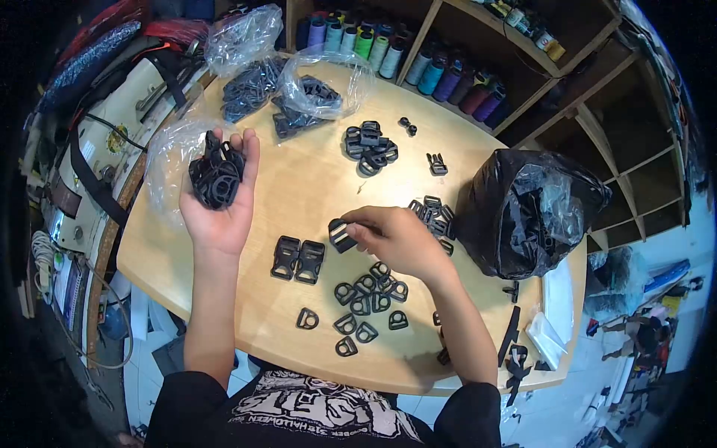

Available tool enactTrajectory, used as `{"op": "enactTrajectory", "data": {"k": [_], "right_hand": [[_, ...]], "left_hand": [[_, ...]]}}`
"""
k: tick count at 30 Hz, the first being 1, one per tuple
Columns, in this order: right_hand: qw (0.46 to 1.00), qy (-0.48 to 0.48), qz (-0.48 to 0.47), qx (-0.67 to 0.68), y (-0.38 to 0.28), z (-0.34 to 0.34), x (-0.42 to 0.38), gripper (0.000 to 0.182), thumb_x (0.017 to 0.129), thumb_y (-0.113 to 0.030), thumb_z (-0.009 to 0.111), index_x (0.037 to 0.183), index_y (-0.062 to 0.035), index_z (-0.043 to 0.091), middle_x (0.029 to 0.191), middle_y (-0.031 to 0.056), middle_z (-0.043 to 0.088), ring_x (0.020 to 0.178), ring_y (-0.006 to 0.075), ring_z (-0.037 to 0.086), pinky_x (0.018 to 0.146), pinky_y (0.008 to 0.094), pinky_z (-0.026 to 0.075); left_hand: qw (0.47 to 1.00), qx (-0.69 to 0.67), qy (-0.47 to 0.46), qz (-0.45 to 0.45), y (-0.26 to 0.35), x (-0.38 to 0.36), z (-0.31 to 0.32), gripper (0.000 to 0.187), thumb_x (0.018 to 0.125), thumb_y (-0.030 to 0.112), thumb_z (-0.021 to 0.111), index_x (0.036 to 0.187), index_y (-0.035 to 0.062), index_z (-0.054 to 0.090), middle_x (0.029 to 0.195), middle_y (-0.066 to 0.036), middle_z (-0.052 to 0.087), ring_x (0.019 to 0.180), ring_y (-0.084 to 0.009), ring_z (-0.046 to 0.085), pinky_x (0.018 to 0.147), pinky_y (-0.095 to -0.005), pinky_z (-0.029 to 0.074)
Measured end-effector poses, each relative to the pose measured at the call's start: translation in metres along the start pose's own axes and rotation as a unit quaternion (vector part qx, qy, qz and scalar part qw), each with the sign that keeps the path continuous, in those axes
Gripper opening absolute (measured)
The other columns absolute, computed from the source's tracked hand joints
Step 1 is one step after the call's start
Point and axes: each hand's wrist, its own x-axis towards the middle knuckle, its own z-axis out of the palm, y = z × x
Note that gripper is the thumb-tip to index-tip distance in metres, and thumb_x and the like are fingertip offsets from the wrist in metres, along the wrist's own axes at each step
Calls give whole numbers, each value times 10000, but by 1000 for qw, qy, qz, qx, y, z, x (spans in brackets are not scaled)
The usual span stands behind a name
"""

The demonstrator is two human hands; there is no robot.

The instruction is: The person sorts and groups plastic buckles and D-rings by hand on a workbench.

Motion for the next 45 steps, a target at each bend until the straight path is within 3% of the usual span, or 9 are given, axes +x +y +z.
{"op": "enactTrajectory", "data": {"k": [8,11,16,19,26,36,41,43,45], "right_hand": [[999,17,-24,-36,2,4,-2,265,908,-105,546,1139,2,622,798,103,669,679,140,621,641,291,490],[993,10,-36,-109,17,-9,-11,248,882,-109,546,1094,-38,654,932,182,675,825,287,666,745,351,510],[998,47,-10,-44,35,-7,-23,243,888,-117,570,1097,-20,648,855,155,675,731,217,658,687,319,507],[987,154,-17,29,44,-17,-3,245,904,-123,570,1101,8,636,796,98,672,632,117,595,602,275,485],[937,330,-71,-87,45,-60,96,225,857,-147,595,984,14,686,858,192,691,756,281,683,711,350,516],[939,318,-19,-127,48,-63,115,245,820,-181,610,929,18,702,812,208,684,750,303,682,714,364,525],[953,263,-144,33,-26,-42,68,239,845,-172,630,994,9,676,799,96,686,710,120,637,665,249,492],[951,185,-227,98,-48,-21,52,242,823,-164,674,1004,-4,667,785,80,669,683,105,614,642,244,483],[951,167,-256,-37,-72,-8,35,279,742,-146,752,986,-41,669,773,70,629,700,145,613,653,268,493]], "left_hand": [[1000,13,-3,-12,-4,0,-2,393,915,201,385,1177,-74,487,1090,-300,541,1174,-449,462,1079,-531,364],[999,1,-23,-28,-3,-2,-2,397,916,197,389,1179,-82,490,1092,-305,542,1185,-451,456,1085,-531,355],[999,-3,-40,-37,-8,-4,-2,394,919,188,386,1183,-89,480,1104,-312,534,1189,-449,452,1099,-527,340],[999,3,-29,-44,-8,-5,-1,397,921,187,383,1189,-92,472,1115,-313,527,1195,-451,447,1101,-528,337],[999,32,-22,-1,-7,-4,-1,394,926,195,394,1189,-87,474,1087,-301,536,1197,-452,448,1090,-529,352],[998,50,25,-14,-20,-10,10,369,921,208,417,1154,-67,494,1025,-279,569,1111,-421,519,1047,-512,412],[997,53,42,-36,-31,-15,12,394,920,250,423,1179,-40,491,1007,-253,593,1092,-415,540,1043,-505,413],[996,71,46,-43,-35,-17,13,391,920,259,424,1173,-30,496,1018,-240,593,1082,-400,549,1034,-493,423],[991,111,31,-62,-34,-17,6,390,927,289,411,1176,5,505,1033,-208,597,1064,-348,568,988,-451,458]]}}
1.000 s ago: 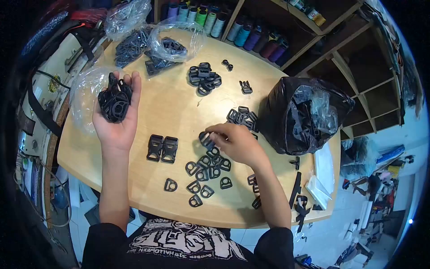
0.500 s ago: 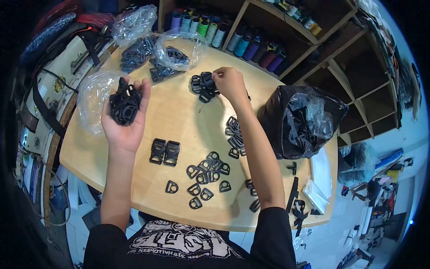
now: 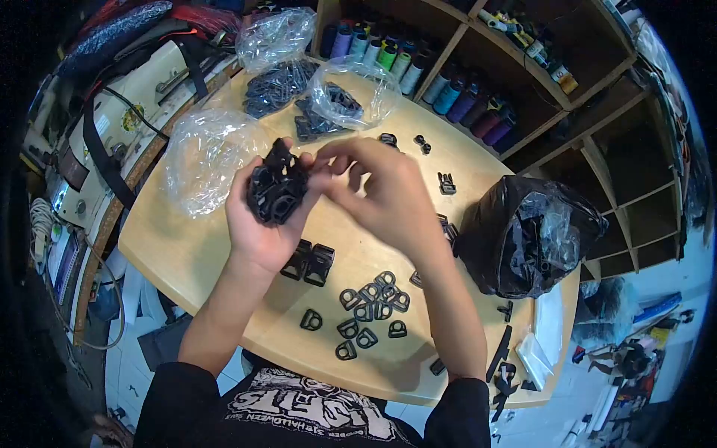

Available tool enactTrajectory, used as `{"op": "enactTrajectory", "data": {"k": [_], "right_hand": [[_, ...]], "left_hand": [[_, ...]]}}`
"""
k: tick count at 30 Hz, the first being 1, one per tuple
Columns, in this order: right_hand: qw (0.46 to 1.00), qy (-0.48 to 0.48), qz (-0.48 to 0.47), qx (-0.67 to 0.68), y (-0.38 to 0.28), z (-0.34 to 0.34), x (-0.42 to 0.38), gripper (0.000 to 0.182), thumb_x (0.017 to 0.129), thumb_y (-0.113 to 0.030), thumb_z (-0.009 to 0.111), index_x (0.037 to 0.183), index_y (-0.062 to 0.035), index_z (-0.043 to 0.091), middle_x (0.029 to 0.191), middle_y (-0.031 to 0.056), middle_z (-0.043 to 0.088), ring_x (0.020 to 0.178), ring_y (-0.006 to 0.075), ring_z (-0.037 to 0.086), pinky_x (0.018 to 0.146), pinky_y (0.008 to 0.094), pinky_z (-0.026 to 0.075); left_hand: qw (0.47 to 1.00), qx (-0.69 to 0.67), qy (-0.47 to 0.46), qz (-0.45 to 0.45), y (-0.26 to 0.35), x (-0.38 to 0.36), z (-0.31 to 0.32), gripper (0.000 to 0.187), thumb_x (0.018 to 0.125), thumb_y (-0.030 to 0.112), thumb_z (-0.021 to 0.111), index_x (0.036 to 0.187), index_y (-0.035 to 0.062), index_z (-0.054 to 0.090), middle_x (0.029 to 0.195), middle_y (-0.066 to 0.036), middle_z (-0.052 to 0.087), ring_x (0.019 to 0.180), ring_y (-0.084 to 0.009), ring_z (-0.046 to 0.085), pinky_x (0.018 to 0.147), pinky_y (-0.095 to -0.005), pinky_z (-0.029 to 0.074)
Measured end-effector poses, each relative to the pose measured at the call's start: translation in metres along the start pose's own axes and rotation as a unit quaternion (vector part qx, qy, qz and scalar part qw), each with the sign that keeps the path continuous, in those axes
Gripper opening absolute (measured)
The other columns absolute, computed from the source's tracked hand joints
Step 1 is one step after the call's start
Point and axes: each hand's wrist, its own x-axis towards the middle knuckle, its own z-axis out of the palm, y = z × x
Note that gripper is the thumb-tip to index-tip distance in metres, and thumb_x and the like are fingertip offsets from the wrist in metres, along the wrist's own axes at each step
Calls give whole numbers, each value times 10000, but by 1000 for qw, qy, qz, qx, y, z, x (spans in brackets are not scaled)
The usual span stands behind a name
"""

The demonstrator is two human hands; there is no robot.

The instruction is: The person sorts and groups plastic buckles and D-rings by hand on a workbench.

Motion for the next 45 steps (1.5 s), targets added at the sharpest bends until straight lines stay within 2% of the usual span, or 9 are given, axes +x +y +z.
{"op": "enactTrajectory", "data": {"k": [7,21,24,27,29,31,35,38,45], "right_hand": [[987,26,-102,-118,-10,29,-19,347,645,-115,787,944,-59,621,923,102,583,856,291,618,720,377,520],[988,27,-123,-88,-5,36,-38,303,682,-124,789,936,-45,646,861,103,618,736,240,619,668,348,502],[997,-68,24,31,-11,14,-52,242,728,-160,787,910,-44,677,720,80,642,600,134,623,558,270,479],[971,-238,-12,-1,9,-14,-77,263,767,-158,733,989,-53,641,736,98,647,659,257,643,621,352,497],[937,-328,119,12,16,-20,-96,294,767,-182,734,1015,-57,637,756,96,654,704,283,650,646,368,500],[927,-356,120,-6,22,-20,-106,308,768,-198,734,1013,-45,629,790,104,654,716,283,650,661,364,504],[946,-301,105,-66,34,-21,-114,290,763,-191,744,969,-22,630,804,112,634,678,261,641,628,361,501],[987,-123,60,-80,31,-23,-96,248,762,-149,744,965,-45,646,721,73,585,590,172,592,542,296,476],[984,66,-85,-144,9,13,-56,321,726,-132,757,1015,-84,626,879,62,575,694,220,624,579,318,511]], "left_hand": [[999,11,39,-12,-3,-3,1,396,937,316,373,1184,37,508,1039,-185,597,1090,-322,558,954,-422,476],[998,41,35,-23,-7,-3,-5,385,948,310,341,1144,22,504,1031,-184,589,1090,-348,561,986,-449,464],[996,-43,76,-28,-8,-2,1,334,939,225,396,1137,-26,493,1014,-256,580,1118,-398,526,1063,-506,396],[997,-61,39,-25,-11,0,-5,336,937,209,403,1135,-46,495,1015,-275,580,1131,-401,516,1072,-505,384],[997,-60,41,-25,-11,0,-4,338,936,206,406,1133,-52,501,1021,-274,580,1129,-402,517,1081,-505,373],[998,-46,42,-20,-12,0,-6,335,933,201,415,1132,-52,505,1020,-273,580,1128,-404,516,1081,-505,374],[996,-59,48,-39,-13,-1,-6,345,937,206,411,1141,-56,504,1022,-269,584,1131,-399,516,1078,-503,376],[998,-44,34,-39,-15,-2,-8,351,939,211,407,1151,-51,504,1024,-260,588,1132,-396,517,1073,-498,382],[997,-3,48,-64,-19,-7,-1,381,944,267,394,1183,-13,493,1024,-213,590,1134,-372,528,1026,-464,430]]}}
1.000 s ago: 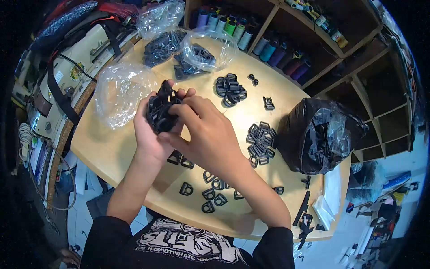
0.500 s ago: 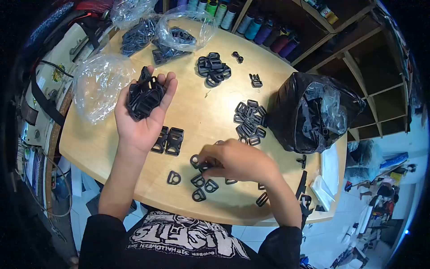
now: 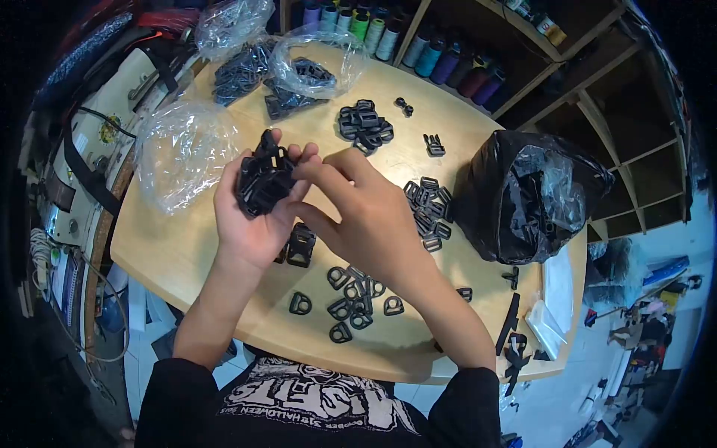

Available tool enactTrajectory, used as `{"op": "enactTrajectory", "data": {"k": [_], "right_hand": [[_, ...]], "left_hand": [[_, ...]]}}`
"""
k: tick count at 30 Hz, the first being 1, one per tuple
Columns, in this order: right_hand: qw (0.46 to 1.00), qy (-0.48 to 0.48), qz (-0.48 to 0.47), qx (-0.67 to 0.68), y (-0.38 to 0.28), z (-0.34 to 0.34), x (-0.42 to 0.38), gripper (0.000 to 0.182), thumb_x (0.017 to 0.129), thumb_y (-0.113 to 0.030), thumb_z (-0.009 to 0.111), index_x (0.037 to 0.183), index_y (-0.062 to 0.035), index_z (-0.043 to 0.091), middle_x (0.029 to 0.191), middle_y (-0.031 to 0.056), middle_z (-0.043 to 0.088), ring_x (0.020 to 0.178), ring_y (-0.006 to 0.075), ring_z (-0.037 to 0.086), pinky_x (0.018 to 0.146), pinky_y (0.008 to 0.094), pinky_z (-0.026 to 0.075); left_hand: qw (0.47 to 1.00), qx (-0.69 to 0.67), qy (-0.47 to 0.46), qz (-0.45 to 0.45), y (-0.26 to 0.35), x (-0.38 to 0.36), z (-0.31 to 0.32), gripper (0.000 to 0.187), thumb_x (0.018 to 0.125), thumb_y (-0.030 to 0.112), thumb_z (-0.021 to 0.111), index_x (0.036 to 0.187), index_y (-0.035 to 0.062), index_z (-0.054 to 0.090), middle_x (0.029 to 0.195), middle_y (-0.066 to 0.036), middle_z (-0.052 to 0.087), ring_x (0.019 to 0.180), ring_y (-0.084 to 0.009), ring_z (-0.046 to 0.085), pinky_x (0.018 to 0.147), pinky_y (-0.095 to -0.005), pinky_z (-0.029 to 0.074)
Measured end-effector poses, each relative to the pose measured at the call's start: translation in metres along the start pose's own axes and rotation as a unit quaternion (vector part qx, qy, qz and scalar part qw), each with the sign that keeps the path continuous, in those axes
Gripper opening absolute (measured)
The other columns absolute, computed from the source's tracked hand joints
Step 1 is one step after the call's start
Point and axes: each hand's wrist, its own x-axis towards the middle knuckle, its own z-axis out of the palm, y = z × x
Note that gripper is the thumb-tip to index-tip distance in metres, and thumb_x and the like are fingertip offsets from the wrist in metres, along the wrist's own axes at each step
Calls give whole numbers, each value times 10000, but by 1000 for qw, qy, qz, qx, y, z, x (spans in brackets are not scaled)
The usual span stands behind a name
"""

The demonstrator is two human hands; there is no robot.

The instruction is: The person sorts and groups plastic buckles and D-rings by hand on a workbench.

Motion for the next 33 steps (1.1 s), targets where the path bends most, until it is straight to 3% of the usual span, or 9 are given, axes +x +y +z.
{"op": "enactTrajectory", "data": {"k": [4,9,11,14,18,26,30,32,33], "right_hand": [[999,9,31,11,-3,9,10,346,723,-130,750,1045,-84,632,958,87,567,719,266,620,638,353,519],[997,29,67,18,-6,10,9,235,744,-110,724,959,-30,673,830,119,597,700,263,618,638,349,509],[985,18,166,51,-10,8,11,164,759,-109,705,887,-7,687,716,131,626,652,247,627,620,339,505],[963,-31,258,68,-16,1,14,134,776,-119,687,824,7,686,668,136,647,607,238,636,605,328,502],[956,-53,273,88,-6,3,12,169,785,-139,676,826,25,681,675,142,659,591,230,642,600,323,503],[924,8,321,205,10,-4,4,240,763,-201,688,791,36,663,581,29,561,536,64,469,500,243,381],[874,-59,396,277,8,-38,-11,141,781,-130,647,785,11,652,623,-39,535,582,23,439,504,210,341],[853,-157,356,347,18,-41,-32,116,784,-114,631,768,0,647,615,-38,550,574,23,464,496,216,357],[862,-245,334,292,23,-44,-42,110,781,-126,635,779,-17,655,597,-10,570,554,33,490,499,223,384]], "left_hand": [[1000,-6,-6,-2,-1,1,-3,385,948,284,379,1196,10,488,1066,-210,574,1139,-363,525,998,-442,454],[1000,7,-23,-6,-2,0,-5,401,951,288,367,1222,14,477,1134,-222,560,1164,-364,511,988,-439,458],[1000,13,-14,-12,-5,-1,-3,408,952,291,362,1234,17,471,1161,-226,555,1173,-362,507,986,-440,458],[999,32,-1,-18,-8,-1,-4,424,951,299,357,1262,28,456,1205,-228,542,1181,-351,506,985,-438,456],[999,14,-27,-40,-11,0,-11,457,950,307,359,1306,28,423,1277,-242,487,1262,-361,429,1044,-445,401],[999,14,-10,-36,-13,1,-11,438,948,272,375,1302,19,431,1260,-242,499,1250,-372,440,1052,-460,388],[999,-30,-24,-38,-11,1,-10,409,949,231,380,1279,-2,443,1230,-258,513,1231,-389,451,1070,-480,374],[998,-52,-17,-41,-10,2,-10,401,949,218,384,1273,-11,444,1222,-263,516,1219,-392,462,1073,-484,374],[997,-52,-26,-43,-9,2,-11,399,949,212,391,1271,-17,445,1216,-261,519,1207,-387,475,1065,-477,391]]}}
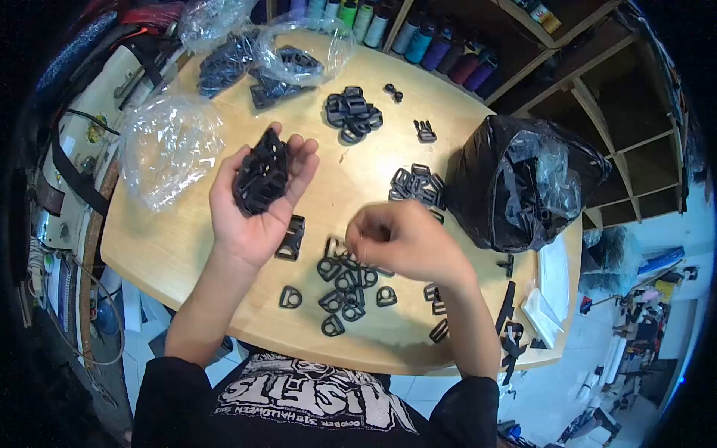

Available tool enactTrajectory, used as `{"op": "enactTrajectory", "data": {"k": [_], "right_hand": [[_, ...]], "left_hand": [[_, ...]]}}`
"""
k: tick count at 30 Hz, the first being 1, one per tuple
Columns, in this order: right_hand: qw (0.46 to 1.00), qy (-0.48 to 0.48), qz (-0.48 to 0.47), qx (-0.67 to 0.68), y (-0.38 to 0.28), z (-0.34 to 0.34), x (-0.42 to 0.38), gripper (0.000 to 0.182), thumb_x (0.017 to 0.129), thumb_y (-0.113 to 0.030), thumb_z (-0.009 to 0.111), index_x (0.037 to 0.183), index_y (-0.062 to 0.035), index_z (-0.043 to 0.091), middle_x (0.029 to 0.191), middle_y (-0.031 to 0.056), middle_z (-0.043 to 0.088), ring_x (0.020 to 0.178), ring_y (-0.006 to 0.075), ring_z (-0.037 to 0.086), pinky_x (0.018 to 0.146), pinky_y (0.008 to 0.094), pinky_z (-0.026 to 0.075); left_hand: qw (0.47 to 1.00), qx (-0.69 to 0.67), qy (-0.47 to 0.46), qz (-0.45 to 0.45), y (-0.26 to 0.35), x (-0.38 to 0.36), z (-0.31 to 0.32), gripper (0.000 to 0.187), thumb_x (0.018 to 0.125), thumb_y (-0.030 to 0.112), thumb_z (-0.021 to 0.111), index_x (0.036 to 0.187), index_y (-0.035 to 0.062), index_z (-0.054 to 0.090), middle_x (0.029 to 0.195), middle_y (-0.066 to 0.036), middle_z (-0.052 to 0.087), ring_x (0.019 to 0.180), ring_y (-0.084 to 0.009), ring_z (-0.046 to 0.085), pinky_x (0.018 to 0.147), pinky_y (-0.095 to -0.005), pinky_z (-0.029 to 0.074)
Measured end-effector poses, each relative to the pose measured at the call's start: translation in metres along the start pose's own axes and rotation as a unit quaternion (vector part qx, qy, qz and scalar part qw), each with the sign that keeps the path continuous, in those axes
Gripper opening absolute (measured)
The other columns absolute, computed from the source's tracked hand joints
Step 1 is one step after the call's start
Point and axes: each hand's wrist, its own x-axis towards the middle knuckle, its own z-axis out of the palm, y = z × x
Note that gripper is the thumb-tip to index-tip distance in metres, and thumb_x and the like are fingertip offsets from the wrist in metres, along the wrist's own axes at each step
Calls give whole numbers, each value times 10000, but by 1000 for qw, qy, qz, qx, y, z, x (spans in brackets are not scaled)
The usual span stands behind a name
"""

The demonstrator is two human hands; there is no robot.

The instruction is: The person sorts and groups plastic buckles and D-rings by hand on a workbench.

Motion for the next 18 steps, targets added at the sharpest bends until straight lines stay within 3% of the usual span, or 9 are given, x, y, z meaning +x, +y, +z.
{"op": "enactTrajectory", "data": {"k": [1,4,6,7,10,12,13,15,18], "right_hand": [[988,-37,5,-151,1,-2,-4,111,778,-139,642,799,-32,662,596,39,589,525,90,524,512,246,420],[978,-88,-58,-182,24,4,-7,85,779,-115,648,798,-33,660,539,5,520,483,73,472,472,228,370],[962,-117,-43,-241,32,7,-7,162,775,-182,685,845,-38,667,600,100,593,532,207,570,537,321,456],[962,-117,-45,-241,30,9,-6,162,775,-182,685,845,-38,667,600,100,593,532,207,570,537,321,456],[975,-4,-7,-221,3,16,-1,196,772,-175,709,916,-51,658,624,86,585,599,213,607,554,309,472],[946,141,-166,-240,-15,23,2,255,754,-148,735,977,-66,642,778,83,602,702,227,635,590,310,501],[946,142,-166,-239,-19,29,7,255,754,-148,735,977,-66,642,778,83,602,702,227,635,590,310,501],[880,242,-313,-262,-26,41,20,314,704,-114,762,988,-69,637,947,89,575,755,231,628,627,320,520],[829,270,-381,-307,-23,51,44,344,666,-85,763,986,-67,637,1042,112,550,806,231,617,663,337,527]], "left_hand": [[1000,-1,-9,-4,1,-1,-2,396,949,205,398,1269,-24,446,1211,-260,522,1196,-382,487,1057,-471,408],[999,-4,-22,-22,6,-2,-4,397,952,201,401,1272,-30,449,1180,-252,543,1169,-373,513,1018,-446,456],[999,3,-22,-24,6,-1,-4,398,954,199,396,1277,-27,450,1171,-251,549,1161,-371,520,1018,-446,456],[999,5,-22,-23,5,-1,-3,398,954,199,396,1277,-27,450,1171,-251,549,1161,-371,520,1018,-446,456],[1000,27,-2,-4,2,-1,1,394,952,194,395,1279,-19,451,1190,-252,537,1163,-371,519,1035,-450,437],[999,40,30,-2,0,-1,3,406,950,219,393,1281,-9,452,1191,-242,542,1160,-369,520,1050,-450,414],[999,41,30,-2,-2,-2,5,406,950,219,393,1281,-9,452,1191,-242,542,1160,-369,520,1050,-450,414],[994,84,70,5,-5,-3,11,402,951,268,371,1220,-9,482,1142,-227,563,1108,-351,558,1005,-430,460],[994,95,48,-14,-1,-4,5,420,951,298,356,1227,8,482,1153,-206,567,1102,-322,566,974,-401,474]]}}
